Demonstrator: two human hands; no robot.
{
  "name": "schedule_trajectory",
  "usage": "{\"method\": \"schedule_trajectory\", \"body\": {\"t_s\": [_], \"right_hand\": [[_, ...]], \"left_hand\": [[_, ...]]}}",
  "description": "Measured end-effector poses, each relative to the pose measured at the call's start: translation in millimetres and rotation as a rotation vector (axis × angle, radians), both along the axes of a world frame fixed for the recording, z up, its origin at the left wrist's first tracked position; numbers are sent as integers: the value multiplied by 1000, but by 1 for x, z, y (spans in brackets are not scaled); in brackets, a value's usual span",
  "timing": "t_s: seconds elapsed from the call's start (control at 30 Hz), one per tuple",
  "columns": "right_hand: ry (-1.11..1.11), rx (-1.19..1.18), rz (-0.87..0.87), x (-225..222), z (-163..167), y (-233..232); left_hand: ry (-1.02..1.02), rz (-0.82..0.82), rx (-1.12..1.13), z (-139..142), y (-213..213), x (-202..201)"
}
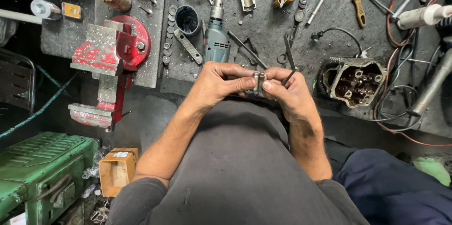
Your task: The person fits a small cylindrical metal part by hand at a cluttered workbench, then moves to a lathe, secures the part in the chuck using a chuck key, and machines it while the lathe spins, occasionally reaching in to check the part before removing it.
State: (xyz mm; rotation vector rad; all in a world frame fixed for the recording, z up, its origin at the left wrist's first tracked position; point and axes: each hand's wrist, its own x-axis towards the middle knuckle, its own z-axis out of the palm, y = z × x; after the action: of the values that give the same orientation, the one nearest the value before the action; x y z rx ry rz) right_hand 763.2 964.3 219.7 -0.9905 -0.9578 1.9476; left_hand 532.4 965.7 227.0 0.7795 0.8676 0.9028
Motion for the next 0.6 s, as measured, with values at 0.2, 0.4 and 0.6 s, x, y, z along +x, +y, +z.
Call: {"method": "schedule_trajectory", "body": {"t_s": [0.2,0.4,0.6], "right_hand": [[5,-16,-3,3,2,-4],[47,-25,-12,4,5,-5],[88,-30,-17,4,7,-6]], "left_hand": [[1,-26,48,1,-2,-2],[-48,-32,68,4,-2,2],[-46,-39,71,5,-2,3]]}}
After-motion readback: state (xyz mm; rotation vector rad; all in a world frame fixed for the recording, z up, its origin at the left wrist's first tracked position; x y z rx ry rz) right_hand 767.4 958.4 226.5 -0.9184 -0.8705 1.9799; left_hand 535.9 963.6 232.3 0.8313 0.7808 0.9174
